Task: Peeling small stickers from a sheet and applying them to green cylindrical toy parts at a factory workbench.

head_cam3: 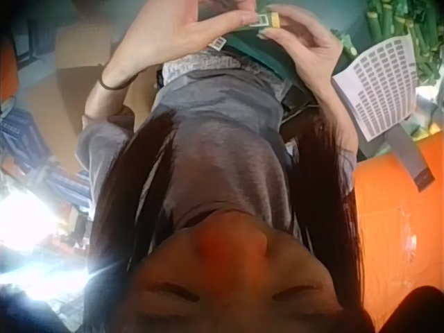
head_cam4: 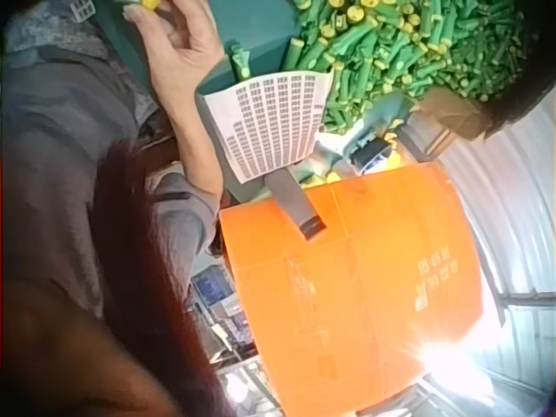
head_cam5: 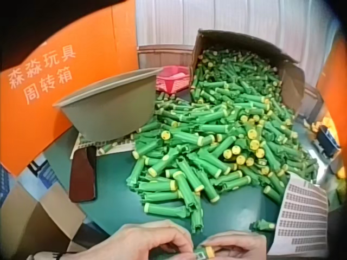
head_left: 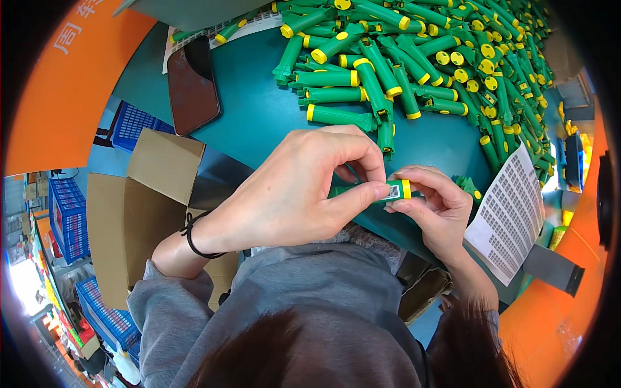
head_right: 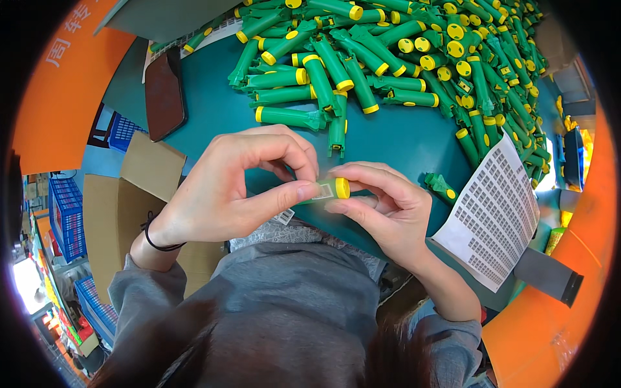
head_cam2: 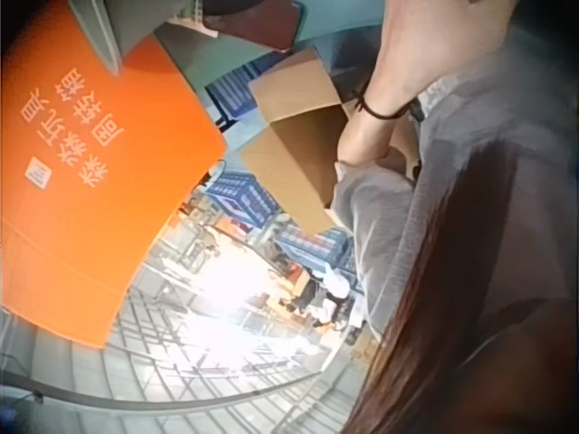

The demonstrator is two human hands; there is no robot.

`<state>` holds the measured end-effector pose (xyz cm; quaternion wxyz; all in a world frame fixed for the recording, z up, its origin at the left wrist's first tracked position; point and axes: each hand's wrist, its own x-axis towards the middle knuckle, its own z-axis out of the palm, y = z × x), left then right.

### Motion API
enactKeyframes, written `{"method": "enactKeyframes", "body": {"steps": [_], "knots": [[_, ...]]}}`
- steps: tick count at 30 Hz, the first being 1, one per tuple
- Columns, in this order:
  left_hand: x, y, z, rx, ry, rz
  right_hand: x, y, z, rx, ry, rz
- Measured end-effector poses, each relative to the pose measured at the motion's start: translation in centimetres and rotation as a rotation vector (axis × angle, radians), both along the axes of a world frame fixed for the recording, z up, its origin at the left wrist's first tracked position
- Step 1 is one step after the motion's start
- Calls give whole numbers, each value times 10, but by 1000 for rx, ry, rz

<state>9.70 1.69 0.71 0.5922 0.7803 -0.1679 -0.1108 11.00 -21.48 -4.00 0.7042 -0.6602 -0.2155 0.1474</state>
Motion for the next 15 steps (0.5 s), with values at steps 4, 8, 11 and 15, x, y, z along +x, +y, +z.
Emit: {"method": "enactKeyframes", "body": {"steps": [4, 8, 11, 15], "knots": [[2, -8, 4, 33, -13, -5, 0, -7, 0, 10, -14, -1], [1, -5, 3, 29, -11, 4, 0, -5, 0, 0, -3, 4], [1, -6, 2, 47, -22, 11, 0, -5, -1, -5, -15, 2], [0, -7, -1, 13, -37, 32, 0, -5, 0, -30, -28, 1]]}}
